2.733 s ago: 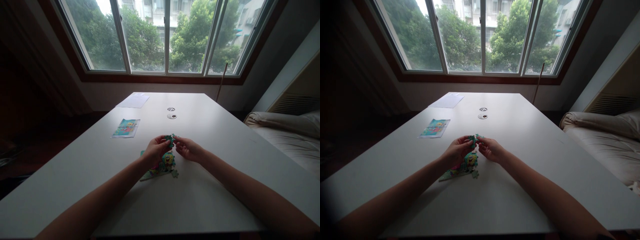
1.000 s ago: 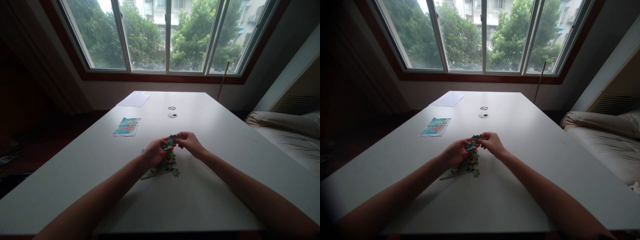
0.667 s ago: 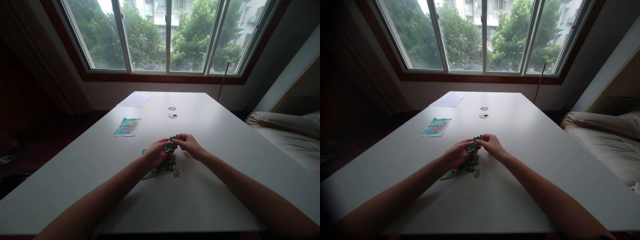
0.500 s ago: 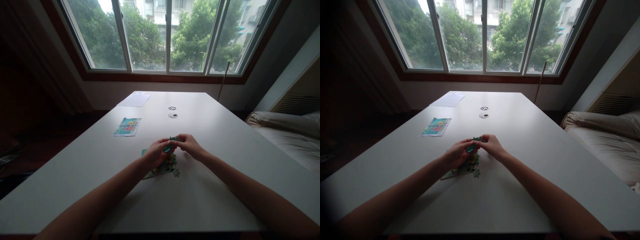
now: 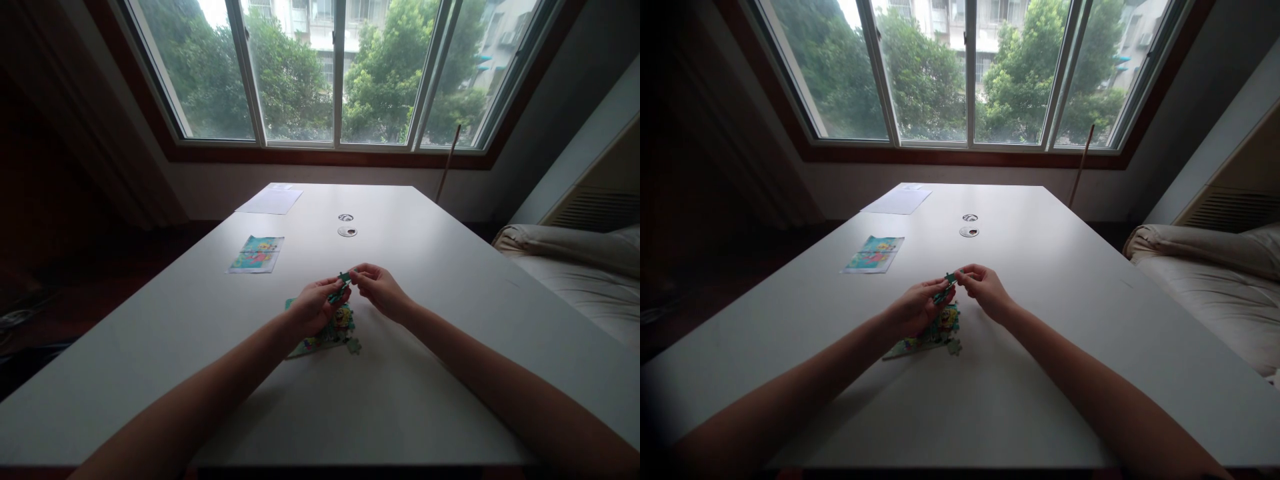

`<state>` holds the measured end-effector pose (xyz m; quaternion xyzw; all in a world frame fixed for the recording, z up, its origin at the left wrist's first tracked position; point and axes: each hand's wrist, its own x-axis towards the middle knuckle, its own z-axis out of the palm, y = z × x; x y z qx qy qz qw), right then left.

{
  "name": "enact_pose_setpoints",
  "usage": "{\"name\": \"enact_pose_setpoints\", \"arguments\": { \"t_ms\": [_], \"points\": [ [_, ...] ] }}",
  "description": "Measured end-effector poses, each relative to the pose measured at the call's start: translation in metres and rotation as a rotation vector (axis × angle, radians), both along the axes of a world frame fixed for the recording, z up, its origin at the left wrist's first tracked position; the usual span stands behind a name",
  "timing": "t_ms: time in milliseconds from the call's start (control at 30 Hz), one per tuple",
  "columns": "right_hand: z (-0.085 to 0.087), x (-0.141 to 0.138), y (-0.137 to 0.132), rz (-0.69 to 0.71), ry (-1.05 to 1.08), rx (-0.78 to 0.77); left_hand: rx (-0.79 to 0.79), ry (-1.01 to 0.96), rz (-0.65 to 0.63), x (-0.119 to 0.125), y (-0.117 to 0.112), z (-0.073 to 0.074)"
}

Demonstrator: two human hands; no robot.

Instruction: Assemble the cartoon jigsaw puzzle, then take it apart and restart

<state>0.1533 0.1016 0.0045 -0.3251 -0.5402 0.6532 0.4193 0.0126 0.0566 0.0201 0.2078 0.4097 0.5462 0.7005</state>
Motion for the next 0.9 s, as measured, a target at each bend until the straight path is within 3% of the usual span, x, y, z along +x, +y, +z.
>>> {"name": "enact_pose_setpoints", "arguments": {
  "t_ms": [233, 300, 467, 567, 700, 900],
  "points": [
    [-0.002, -0.003, -0.004, -0.126, -0.129, 0.188, -0.003, 0.051, 0.027, -0.001, -0.002, -0.003],
    [-0.001, -0.006, -0.005, -0.126, -0.126, 0.118, 0.01, 0.075, 0.053, -0.001, -0.002, -0.005],
    [0.005, -0.012, -0.008, -0.118, 0.001, -0.249, 0.053, 0.088, 0.09, 0.0, -0.004, -0.006],
    [0.008, -0.012, -0.008, -0.128, 0.031, -0.357, 0.035, 0.077, 0.084, 0.0, -0.003, -0.006],
    [0.008, -0.01, -0.008, -0.122, 0.027, -0.396, -0.001, 0.066, 0.084, -0.001, -0.001, -0.006],
    [0.009, -0.01, -0.008, -0.103, 0.0, -0.32, -0.019, 0.059, 0.06, -0.003, -0.001, -0.006]
  ]
}}
